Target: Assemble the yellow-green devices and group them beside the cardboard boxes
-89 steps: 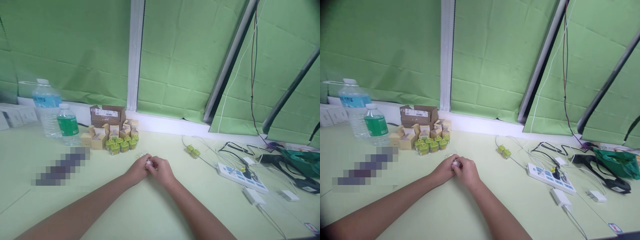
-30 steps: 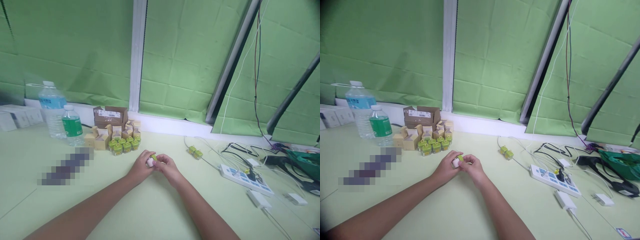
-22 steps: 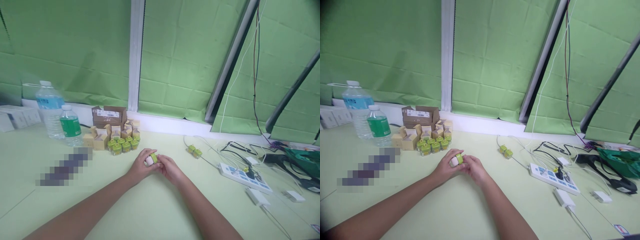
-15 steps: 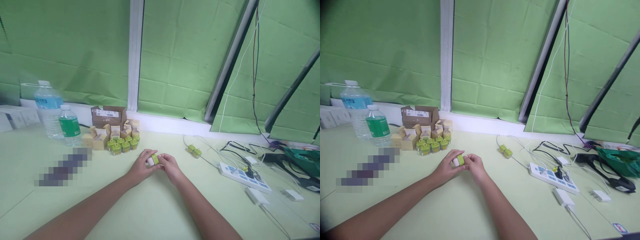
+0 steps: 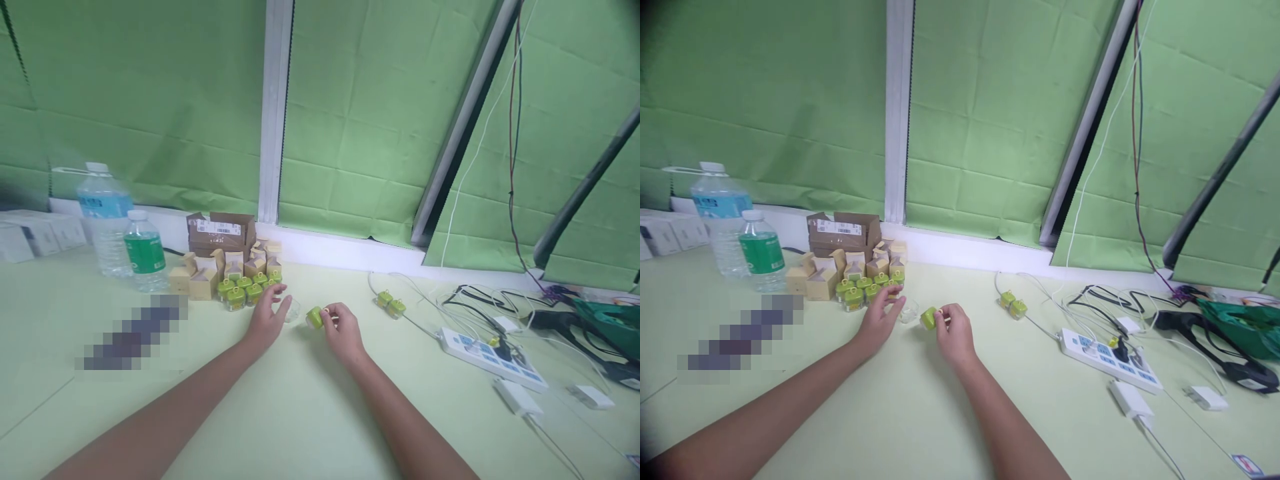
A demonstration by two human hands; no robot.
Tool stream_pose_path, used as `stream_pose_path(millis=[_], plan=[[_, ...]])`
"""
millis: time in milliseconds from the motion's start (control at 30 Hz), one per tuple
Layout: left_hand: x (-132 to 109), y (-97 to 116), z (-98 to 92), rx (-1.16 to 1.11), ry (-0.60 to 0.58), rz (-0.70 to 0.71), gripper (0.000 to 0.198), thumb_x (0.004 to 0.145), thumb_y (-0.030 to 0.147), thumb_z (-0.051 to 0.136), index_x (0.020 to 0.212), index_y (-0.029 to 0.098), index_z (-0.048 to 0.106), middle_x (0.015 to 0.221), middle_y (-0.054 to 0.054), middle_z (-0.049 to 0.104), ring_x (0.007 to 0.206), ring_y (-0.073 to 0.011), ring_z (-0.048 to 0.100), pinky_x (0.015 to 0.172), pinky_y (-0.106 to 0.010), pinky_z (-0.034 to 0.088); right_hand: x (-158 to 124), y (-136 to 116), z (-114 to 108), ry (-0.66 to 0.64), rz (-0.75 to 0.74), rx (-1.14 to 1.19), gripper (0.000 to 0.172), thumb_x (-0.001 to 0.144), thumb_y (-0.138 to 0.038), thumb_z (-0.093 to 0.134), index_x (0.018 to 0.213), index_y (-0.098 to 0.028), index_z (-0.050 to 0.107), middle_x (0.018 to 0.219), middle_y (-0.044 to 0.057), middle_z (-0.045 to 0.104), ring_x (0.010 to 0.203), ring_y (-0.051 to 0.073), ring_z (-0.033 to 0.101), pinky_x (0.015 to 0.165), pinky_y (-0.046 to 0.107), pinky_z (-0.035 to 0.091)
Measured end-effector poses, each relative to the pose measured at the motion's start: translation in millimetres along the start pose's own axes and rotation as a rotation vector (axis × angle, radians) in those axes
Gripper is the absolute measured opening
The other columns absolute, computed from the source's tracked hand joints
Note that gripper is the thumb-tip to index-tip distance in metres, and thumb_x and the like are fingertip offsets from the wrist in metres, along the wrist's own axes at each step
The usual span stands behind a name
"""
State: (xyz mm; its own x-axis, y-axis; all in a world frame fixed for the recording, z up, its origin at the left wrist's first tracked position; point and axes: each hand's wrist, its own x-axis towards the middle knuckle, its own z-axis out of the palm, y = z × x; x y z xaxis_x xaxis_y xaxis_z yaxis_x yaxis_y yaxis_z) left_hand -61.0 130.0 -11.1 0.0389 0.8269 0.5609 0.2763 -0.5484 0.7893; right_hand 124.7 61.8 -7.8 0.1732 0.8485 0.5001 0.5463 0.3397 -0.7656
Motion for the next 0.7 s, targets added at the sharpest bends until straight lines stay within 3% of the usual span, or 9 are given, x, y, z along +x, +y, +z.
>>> stream_pose_path(millis=[100,267,400,567,700], plan=[[8.9,-18.4,-0.1,0.033,-0.007,-0.101,0.047,0.082,0.044,0.063,0.121,0.018,0.052,0.131,-0.014,0.057,0.123,-0.0278,0.054,0.101,-0.043,0.045,0.5,0.6,0.0,-0.003,0.010,-0.003,0.021,0.092,-0.034,0.050,0.085,-0.018,0.062,0.088,0.007,0.063,0.082,0.019,0.061,0.072,0.030,0.051],[1.4,-25.6,4.5,0.197,-0.231,-0.115,0.069,0.072,0.042,0.072,0.132,0.018,0.049,0.134,-0.014,0.057,0.115,-0.0294,0.061,0.098,-0.043,0.047,-0.3,2.4,2.9,-0.006,0.007,0.001,0.019,0.092,-0.033,0.051,0.085,-0.018,0.062,0.089,0.007,0.063,0.082,0.019,0.062,0.070,0.029,0.052],[-3.4,-22.6,5.1,0.267,-0.304,-0.071,0.064,0.072,0.036,0.068,0.131,0.019,0.052,0.133,-0.011,0.058,0.103,-0.0255,0.064,0.095,-0.040,0.049,-0.3,4.5,4.5,0.019,-0.011,0.004,0.019,0.091,-0.032,0.052,0.084,-0.018,0.062,0.088,0.006,0.064,0.080,0.018,0.062,0.068,0.029,0.052],[-8.8,-13.8,5.6,0.237,-0.401,-0.034,0.059,0.070,0.031,0.068,0.127,0.021,0.056,0.128,-0.008,0.061,0.106,-0.0251,0.062,0.094,-0.036,0.048,0.6,5.5,2.4,0.057,-0.045,0.006,0.019,0.093,-0.033,0.052,0.086,-0.019,0.063,0.087,0.006,0.064,0.081,0.018,0.063,0.069,0.029,0.052],[-17.6,1.3,7.2,0.195,-0.523,0.012,0.049,0.070,0.030,0.071,0.117,0.023,0.060,0.110,-0.004,0.068,0.095,-0.0228,0.063,0.081,-0.031,0.048,-0.7,0.9,-1.7,0.052,-0.107,-0.013,0.019,0.094,-0.031,0.050,0.088,-0.020,0.063,0.089,0.006,0.065,0.084,0.018,0.062,0.073,0.030,0.052]])
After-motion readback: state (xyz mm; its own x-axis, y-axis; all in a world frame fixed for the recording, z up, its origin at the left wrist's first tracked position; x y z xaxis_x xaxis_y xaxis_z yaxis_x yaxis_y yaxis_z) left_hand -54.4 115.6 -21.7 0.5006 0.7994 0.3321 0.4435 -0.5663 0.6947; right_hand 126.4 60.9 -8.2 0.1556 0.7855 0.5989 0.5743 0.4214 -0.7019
